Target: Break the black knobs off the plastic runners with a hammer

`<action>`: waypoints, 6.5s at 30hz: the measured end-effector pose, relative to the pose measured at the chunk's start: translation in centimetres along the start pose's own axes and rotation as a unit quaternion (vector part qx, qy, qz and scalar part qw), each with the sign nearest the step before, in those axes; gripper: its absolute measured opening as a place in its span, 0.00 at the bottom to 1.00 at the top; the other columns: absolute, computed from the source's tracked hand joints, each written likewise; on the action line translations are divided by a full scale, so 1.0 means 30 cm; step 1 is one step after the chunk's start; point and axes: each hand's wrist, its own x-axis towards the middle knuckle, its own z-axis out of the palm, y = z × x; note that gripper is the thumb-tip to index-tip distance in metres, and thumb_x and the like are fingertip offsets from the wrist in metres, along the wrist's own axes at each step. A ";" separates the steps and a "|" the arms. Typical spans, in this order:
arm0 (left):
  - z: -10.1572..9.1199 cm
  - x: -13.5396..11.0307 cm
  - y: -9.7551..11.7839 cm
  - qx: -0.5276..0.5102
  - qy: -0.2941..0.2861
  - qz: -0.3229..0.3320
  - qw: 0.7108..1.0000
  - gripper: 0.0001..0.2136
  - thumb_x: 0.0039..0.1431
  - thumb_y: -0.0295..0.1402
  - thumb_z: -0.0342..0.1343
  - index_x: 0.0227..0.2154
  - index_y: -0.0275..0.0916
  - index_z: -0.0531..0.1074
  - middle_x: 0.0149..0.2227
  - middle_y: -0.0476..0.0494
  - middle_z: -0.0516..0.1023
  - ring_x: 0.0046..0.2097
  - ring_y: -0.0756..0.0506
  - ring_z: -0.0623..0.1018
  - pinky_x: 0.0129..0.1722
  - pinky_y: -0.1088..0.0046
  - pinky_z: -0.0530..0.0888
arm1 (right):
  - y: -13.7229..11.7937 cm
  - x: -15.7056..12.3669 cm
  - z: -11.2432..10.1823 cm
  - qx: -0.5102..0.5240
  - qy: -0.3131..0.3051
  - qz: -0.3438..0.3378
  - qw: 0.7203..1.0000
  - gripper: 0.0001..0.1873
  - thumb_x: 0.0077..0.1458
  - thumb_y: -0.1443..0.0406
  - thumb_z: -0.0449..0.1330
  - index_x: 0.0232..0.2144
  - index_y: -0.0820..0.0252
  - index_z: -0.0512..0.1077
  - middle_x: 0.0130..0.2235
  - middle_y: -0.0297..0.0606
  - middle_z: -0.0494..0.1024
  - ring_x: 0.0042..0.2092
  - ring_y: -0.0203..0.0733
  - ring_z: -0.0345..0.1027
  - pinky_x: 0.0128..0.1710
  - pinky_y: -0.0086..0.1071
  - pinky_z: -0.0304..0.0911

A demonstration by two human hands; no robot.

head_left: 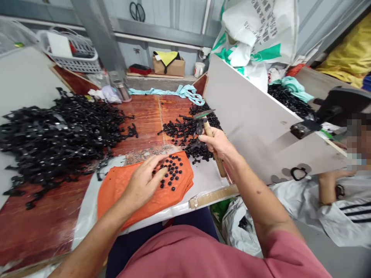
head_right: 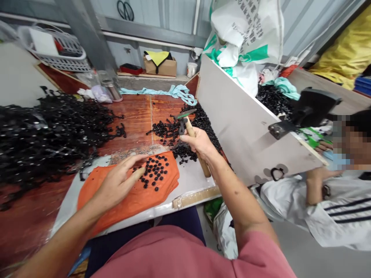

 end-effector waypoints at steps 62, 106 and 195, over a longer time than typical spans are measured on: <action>-0.011 -0.037 -0.341 -0.112 -0.044 -0.181 0.976 0.05 0.59 0.36 0.50 0.36 0.42 0.65 0.24 0.55 0.67 0.27 0.50 0.65 0.30 0.75 0.64 | 0.379 -0.450 0.236 -0.098 -0.073 0.020 0.992 0.15 0.63 0.53 0.58 0.45 0.54 0.76 0.32 0.34 0.77 0.35 0.47 0.70 0.39 0.35 0.65; -0.043 -0.032 -0.347 -0.231 -0.091 -0.198 0.948 0.13 0.62 0.33 0.52 0.50 0.43 0.65 0.22 0.60 0.60 0.18 0.54 0.59 0.20 0.79 0.54 | 0.074 -0.236 0.424 -0.414 -0.172 -0.124 0.885 0.29 0.71 0.63 0.50 0.72 0.47 0.57 0.45 0.41 0.85 0.41 0.47 0.80 0.41 0.35 0.70; 0.079 -0.072 -0.324 -0.278 0.139 -0.301 0.901 0.09 0.59 0.31 0.60 0.41 0.36 0.74 0.18 0.51 0.75 0.19 0.50 0.75 0.20 0.80 0.69 | 0.076 -0.309 0.455 -0.526 -0.195 -0.135 0.817 0.29 0.72 0.61 0.49 0.73 0.42 0.54 0.43 0.41 0.84 0.39 0.48 0.80 0.37 0.34 0.69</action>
